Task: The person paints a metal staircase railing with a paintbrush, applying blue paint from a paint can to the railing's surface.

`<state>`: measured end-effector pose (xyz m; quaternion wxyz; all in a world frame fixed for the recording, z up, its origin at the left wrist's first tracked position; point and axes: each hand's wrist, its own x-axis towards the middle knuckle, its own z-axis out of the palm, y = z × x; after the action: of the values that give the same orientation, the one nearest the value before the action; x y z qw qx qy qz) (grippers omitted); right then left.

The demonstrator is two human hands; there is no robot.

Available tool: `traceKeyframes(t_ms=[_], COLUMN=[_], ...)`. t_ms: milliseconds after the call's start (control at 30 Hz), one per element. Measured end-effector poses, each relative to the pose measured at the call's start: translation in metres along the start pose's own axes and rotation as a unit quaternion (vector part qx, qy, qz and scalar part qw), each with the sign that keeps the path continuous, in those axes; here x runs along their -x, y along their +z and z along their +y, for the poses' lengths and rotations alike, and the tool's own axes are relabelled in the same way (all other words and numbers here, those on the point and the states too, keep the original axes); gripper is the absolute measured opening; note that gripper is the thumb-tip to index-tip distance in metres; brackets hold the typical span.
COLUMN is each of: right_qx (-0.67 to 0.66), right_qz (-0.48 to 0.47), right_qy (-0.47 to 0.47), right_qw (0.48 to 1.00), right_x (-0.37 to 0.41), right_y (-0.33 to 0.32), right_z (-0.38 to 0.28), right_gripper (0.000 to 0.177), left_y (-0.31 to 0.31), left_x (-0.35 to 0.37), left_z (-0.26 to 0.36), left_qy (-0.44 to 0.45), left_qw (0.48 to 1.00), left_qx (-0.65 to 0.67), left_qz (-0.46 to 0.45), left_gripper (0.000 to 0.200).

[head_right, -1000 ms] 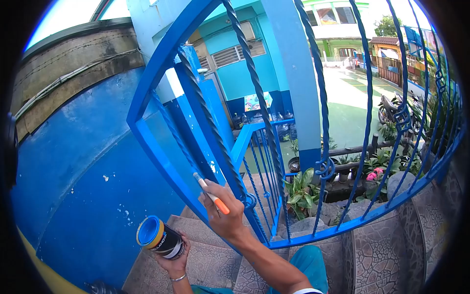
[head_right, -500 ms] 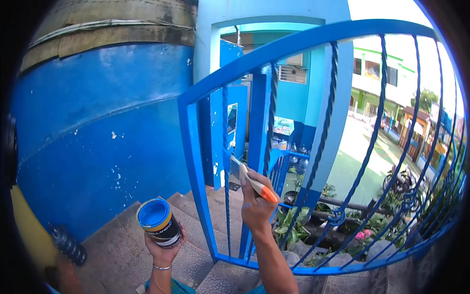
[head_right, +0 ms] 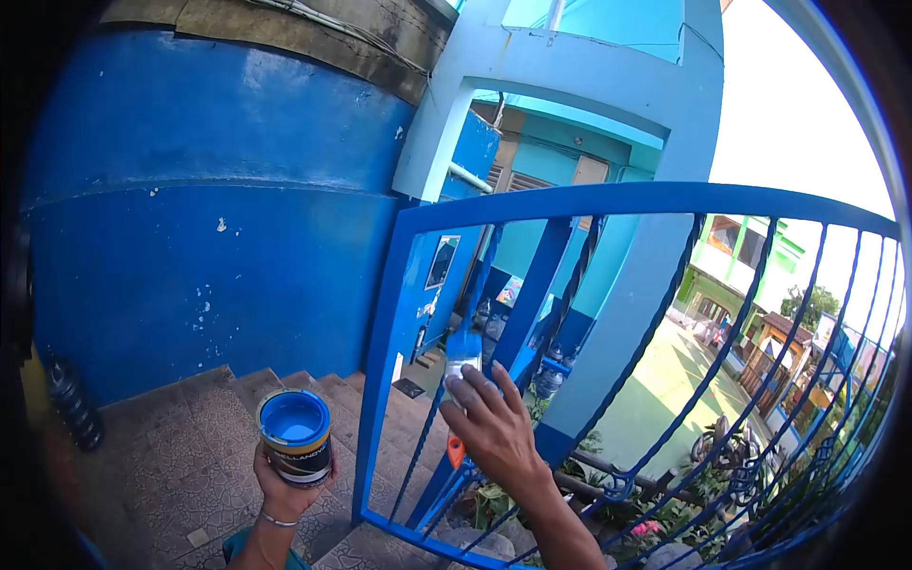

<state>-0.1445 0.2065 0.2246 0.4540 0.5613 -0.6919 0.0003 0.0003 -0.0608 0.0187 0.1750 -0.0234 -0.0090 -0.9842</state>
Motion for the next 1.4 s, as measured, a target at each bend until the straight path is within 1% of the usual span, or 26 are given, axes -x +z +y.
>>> traceKeyframes(t_ms=[100, 133, 233, 267, 333, 400, 433, 467, 500, 533, 567, 633, 667, 767, 800, 900, 933, 1033, 1067, 1167, 1200, 1267, 1300, 1367, 1400], right_qx=[0.006, -0.033, -0.015, -0.007, 0.055, 0.103, 0.093, 0.083, 0.072, 0.053, 0.054, 0.053, 0.090, 0.134, 0.140, 0.085, 0.077, 0.120, 0.159, 0.219, 0.239, 0.209, 0.192, 0.230, 0.248], right_qz=[-0.118, -0.133, -0.045, -0.019, -0.050, -0.091, -0.112, -0.134, -0.157, -0.173, -0.140, -0.075, -0.052, -0.053, -0.068, -0.177, -0.164, -0.063, -0.060, -0.088, -0.148, -0.180, -0.197, -0.148, -0.125], right_qy=[-0.065, -0.079, -0.088, -0.093, -0.105, -0.128, -0.141, -0.156, -0.168, -0.147, -0.146, -0.137, -0.147, -0.155, -0.180, -0.174, -0.169, -0.172, -0.160, -0.158, -0.155, -0.135, -0.125, -0.146, -0.156], right_qw=[0.991, 0.987, 0.995, 0.995, 0.992, 0.982, 0.979, 0.975, 0.971, 0.972, 0.978, 0.986, 0.984, 0.977, 0.971, 0.965, 0.969, 0.976, 0.972, 0.959, 0.947, 0.952, 0.953, 0.951, 0.948], right_x=[0.004, -0.001, -0.034, -0.049, -0.065, -0.067, -0.062, -0.056, -0.053, -0.056, -0.061, -0.081, -0.094, -0.110, -0.108, -0.097, -0.102, -0.135, -0.143, -0.148, -0.147, -0.154, -0.156, -0.169, -0.176], right_y=[-0.022, -0.028, -0.047, -0.052, -0.051, -0.045, -0.043, -0.040, -0.038, -0.043, -0.044, -0.050, -0.056, -0.041, -0.033, -0.022, -0.024, -0.034, -0.032, -0.021, -0.017, -0.015, -0.016, -0.018, -0.018], right_z=[-0.006, -0.003, 0.008, 0.012, 0.021, 0.022, 0.018, 0.013, 0.010, 0.004, 0.005, 0.011, 0.014, 0.021, 0.017, -0.004, -0.007, 0.001, 0.006, 0.011, 0.007, -0.001, -0.004, 0.001, 0.006], right_gripper=[0.025, 0.028, 0.031, 0.033, 0.034, 0.033, 0.032, 0.031, 0.030, 0.025, 0.025, 0.025, 0.027, 0.029, 0.028, 0.025, 0.023, 0.022, 0.022, 0.022, 0.022, 0.021, 0.021, 0.019, 0.018], left_y=[-0.009, -0.001, -0.008, -0.006, 0.002, -0.010, -0.008, -0.003, -0.003, -0.003, -0.003, 0.009, 0.012, 0.010, 0.011, 0.016, 0.017, 0.017, 0.016, -0.007, -0.008, -0.007, -0.001, 0.015, 0.013], left_x=[-0.003, -0.002, -0.005, -0.004, -0.002, -0.005, -0.005, -0.003, -0.004, -0.005, -0.006, -0.002, -0.001, -0.003, -0.003, -0.001, 0.000, 0.000, -0.001, -0.007, -0.008, -0.008, -0.005, 0.001, 0.000], left_z=[0.003, 0.001, -0.001, -0.002, -0.002, 0.000, 0.000, 0.000, 0.001, 0.000, 0.000, -0.002, -0.004, -0.005, -0.004, -0.003, -0.003, -0.003, -0.004, 0.000, 0.000, 0.001, 0.000, -0.003, -0.002], left_qy=[0.000, 0.005, 0.012, 0.010, 0.007, 0.010, 0.013, 0.007, 0.011, 0.014, 0.017, 0.017, 0.017, 0.023, 0.025, 0.031, 0.031, 0.031, 0.031, 0.008, 0.009, 0.011, 0.012, 0.015, 0.013], left_qw=[1.000, 0.999, 1.000, 1.000, 1.000, 1.000, 1.000, 1.000, 1.000, 0.999, 0.999, 1.000, 1.000, 0.999, 0.999, 0.999, 0.999, 0.999, 0.999, 1.000, 1.000, 1.000, 1.000, 0.998, 0.999], left_qx=[-0.009, 0.025, -0.004, 0.001, 0.010, -0.009, -0.016, -0.008, -0.013, -0.020, -0.027, -0.016, -0.011, -0.007, -0.008, 0.000, 0.005, 0.008, 0.007, -0.010, -0.013, -0.020, -0.007, 0.017, 0.015], left_qz=[-0.015, 0.025, -0.013, -0.003, 0.015, -0.002, -0.011, 0.017, -0.002, -0.021, -0.040, 0.002, 0.023, 0.023, 0.019, 0.014, 0.017, 0.028, 0.032, -0.007, -0.009, -0.012, 0.009, 0.053, 0.048], left_gripper=[0.077, 0.077, 0.075, 0.075, 0.074, 0.074, 0.074, 0.072, 0.072, 0.071, 0.070, 0.070, 0.069, 0.070, 0.069, 0.069, 0.070, 0.070, 0.070, 0.073, 0.073, 0.073, 0.073, 0.073, 0.073])
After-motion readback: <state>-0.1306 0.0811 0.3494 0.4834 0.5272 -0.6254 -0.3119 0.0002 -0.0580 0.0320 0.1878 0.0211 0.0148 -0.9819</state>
